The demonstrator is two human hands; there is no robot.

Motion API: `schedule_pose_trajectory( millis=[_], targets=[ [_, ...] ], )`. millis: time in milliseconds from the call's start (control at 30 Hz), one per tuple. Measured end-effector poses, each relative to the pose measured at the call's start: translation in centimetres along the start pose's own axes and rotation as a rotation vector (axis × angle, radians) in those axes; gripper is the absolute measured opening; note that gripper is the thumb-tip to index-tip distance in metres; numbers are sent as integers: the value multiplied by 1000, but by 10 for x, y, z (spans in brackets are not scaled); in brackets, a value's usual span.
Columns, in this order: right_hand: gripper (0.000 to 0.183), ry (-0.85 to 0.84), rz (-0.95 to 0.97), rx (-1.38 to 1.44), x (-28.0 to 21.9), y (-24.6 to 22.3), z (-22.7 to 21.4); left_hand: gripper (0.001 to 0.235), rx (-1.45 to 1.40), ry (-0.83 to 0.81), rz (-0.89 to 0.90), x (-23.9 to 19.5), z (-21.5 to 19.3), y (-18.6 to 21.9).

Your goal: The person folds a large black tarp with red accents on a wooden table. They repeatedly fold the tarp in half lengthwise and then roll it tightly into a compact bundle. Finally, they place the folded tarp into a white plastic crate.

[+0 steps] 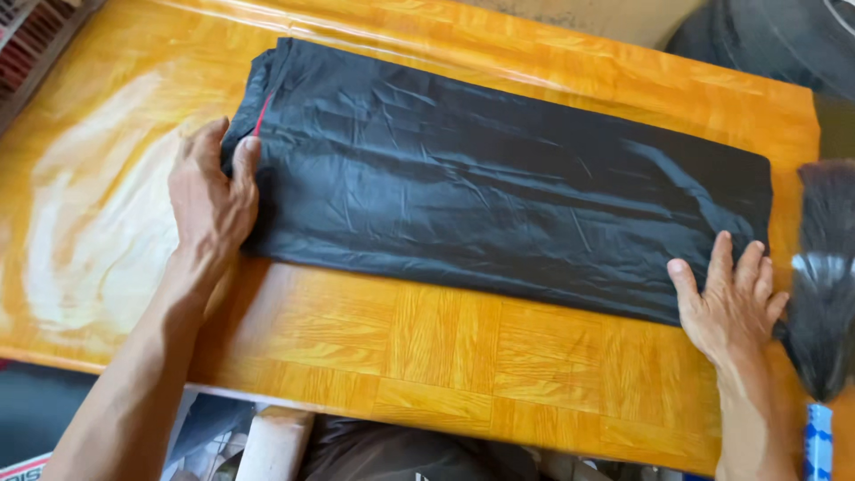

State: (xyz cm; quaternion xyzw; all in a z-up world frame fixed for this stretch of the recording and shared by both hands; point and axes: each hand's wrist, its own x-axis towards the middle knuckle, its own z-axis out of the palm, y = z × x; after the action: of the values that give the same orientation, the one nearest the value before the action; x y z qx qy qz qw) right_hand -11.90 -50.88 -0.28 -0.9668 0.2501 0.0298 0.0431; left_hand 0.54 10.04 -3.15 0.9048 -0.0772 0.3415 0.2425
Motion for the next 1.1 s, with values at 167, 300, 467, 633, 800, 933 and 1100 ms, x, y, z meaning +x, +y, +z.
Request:
schedule_pose_trajectory(
  millis=[167, 300, 467, 633, 800, 933, 1100],
  targets=[
    [94, 20, 5, 17, -1, -1, -1, 60, -35, -151, -446, 1, -60, 14],
    [96, 10, 7, 3, 0, 0, 1, 63, -238, -484, -851, 2, -90, 49],
    [95, 54, -4, -8, 1, -1, 2, 34, -586, -422, -1052, 7, -91, 61],
    [99, 6, 48, 18, -3, -6, -2, 40, -814, -322, -1062, -7, -83, 50],
    [96, 3, 43, 11, -7, -12, -8, 33, -859, -433, -1084, -4, -84, 60],
    [95, -29, 59, 17, -10, -17, -16, 36, -812, -235, -1022, -17, -59, 55],
    [96, -40, 64, 20, -11, -15, -14, 56, -676, -133, -894, -27, -40, 32]
  ],
)
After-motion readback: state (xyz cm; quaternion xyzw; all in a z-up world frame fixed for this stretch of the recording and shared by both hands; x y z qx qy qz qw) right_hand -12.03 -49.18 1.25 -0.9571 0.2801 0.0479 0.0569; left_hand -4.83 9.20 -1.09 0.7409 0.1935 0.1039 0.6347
